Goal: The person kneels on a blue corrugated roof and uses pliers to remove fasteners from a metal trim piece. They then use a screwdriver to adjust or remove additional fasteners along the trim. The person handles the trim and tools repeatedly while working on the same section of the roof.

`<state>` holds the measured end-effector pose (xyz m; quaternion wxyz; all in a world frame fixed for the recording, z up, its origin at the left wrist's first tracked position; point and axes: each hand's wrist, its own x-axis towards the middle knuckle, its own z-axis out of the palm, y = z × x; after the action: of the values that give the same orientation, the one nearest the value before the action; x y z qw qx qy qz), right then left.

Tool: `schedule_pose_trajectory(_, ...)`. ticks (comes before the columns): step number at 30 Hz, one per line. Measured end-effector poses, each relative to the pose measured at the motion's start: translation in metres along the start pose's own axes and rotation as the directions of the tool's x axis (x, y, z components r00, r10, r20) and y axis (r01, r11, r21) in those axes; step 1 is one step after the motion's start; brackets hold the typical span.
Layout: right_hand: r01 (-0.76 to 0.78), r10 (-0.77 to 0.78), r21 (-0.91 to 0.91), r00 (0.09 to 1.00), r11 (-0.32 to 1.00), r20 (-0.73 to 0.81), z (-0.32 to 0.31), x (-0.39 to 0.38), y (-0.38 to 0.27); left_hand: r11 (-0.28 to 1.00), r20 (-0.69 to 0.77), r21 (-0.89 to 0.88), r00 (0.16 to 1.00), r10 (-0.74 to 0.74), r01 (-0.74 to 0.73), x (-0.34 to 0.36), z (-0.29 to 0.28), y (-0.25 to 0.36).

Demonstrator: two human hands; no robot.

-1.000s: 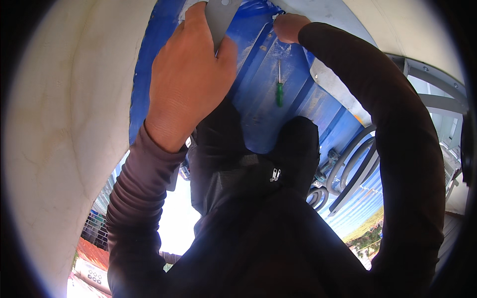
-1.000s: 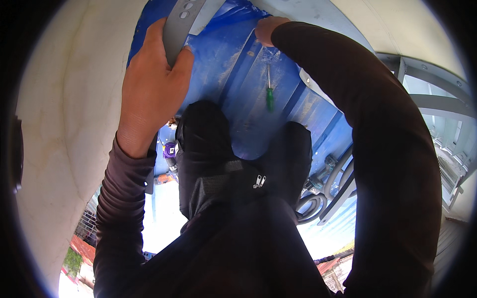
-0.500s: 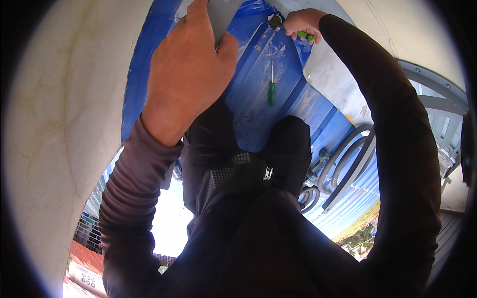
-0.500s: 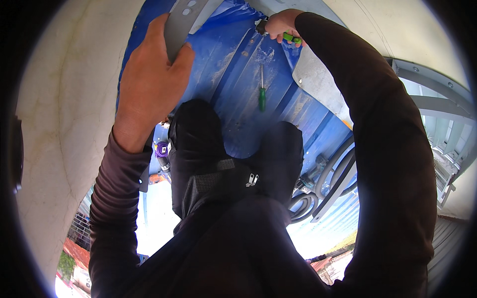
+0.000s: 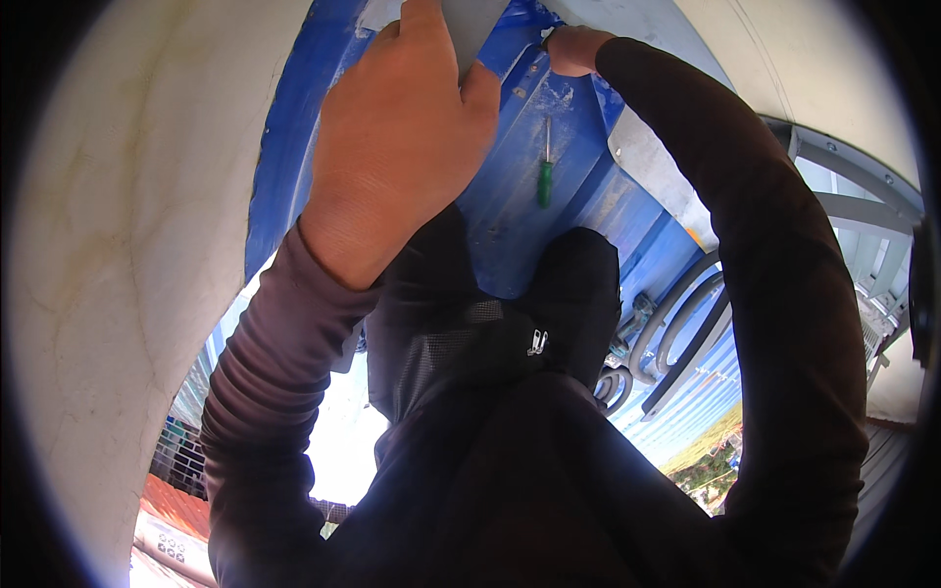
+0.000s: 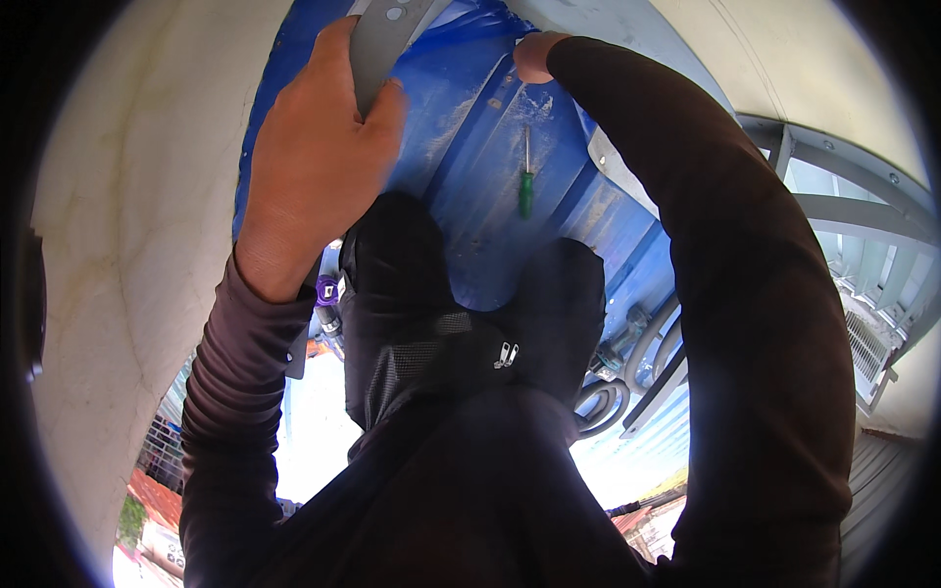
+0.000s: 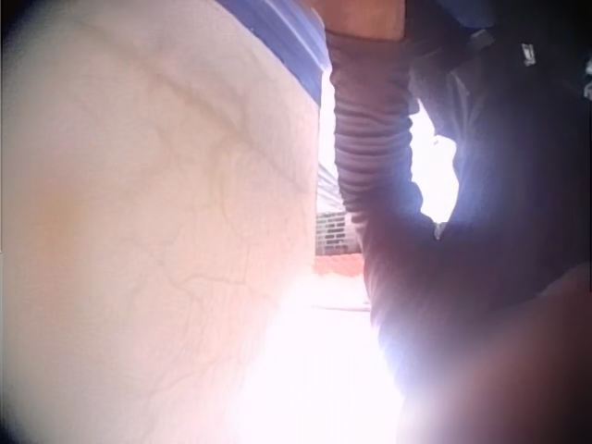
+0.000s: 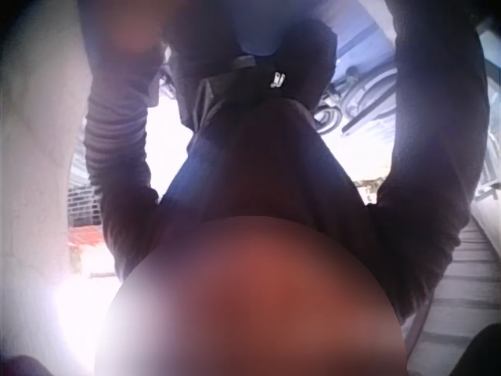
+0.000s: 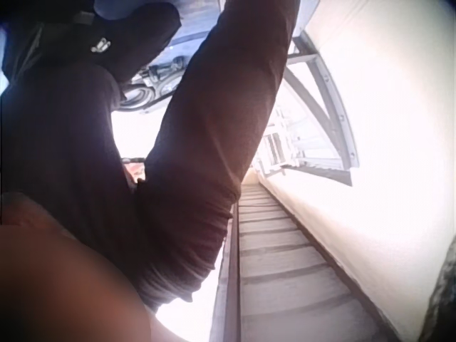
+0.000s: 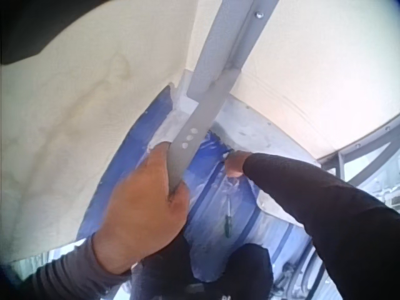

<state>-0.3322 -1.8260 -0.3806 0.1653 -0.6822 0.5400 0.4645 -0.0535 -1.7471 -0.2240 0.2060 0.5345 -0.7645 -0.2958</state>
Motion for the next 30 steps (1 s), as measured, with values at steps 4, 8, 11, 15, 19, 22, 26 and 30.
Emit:
schedule_pose_trajectory(4,0.067,-0.057,-0.108,0.994,0.992,0.096,-0.012,0.017,-0.004,0.998,-0.002,0.026,0.998,0.056,-0.056,-0.001,-0.003,-0.001)
schedule_pose_trajectory(8,0.304,-0.279,-0.331,0.952,0.893,0.122,-0.035,0.034,-0.022,1.0,0.034,0.008,0.999,-0.022,0.022,0.001,0.0,-0.003)
schedule_pose_trajectory(11,0.281,-0.259,-0.288,0.959,0.916,0.112,-0.042,0.049,-0.028,0.999,-0.043,-0.027,0.999,0.033,-0.034,0.001,0.001,-0.003)
schedule_pose_trajectory(15,0.255,-0.226,-0.15,0.956,0.955,0.186,-0.035,0.062,-0.004,0.998,0.032,-0.024,0.998,-0.052,0.053,0.0,0.0,-0.001)
schedule_pose_trajectory(19,0.093,-0.13,0.136,0.945,0.986,0.299,-0.038,0.044,0.038,0.997,0.046,-0.022,0.996,-0.072,0.073,-0.001,0.0,0.0)
schedule_pose_trajectory(22,-0.166,0.025,0.488,0.959,0.857,0.282,-0.035,0.004,0.06,1.0,0.001,0.007,1.0,-0.009,0.009,0.002,0.001,-0.002)
schedule_pose_trajectory(26,-0.213,0.181,0.889,0.972,0.406,0.15,0.003,-0.051,0.06,1.0,0.01,0.011,1.0,-0.013,0.013,0.001,0.001,0.001)
schedule_pose_trajectory(30,0.084,0.313,0.945,0.95,-0.317,0.021,0.064,-0.061,-0.002,0.997,0.004,0.075,1.0,-0.019,0.019,-0.001,0.002,0.009)
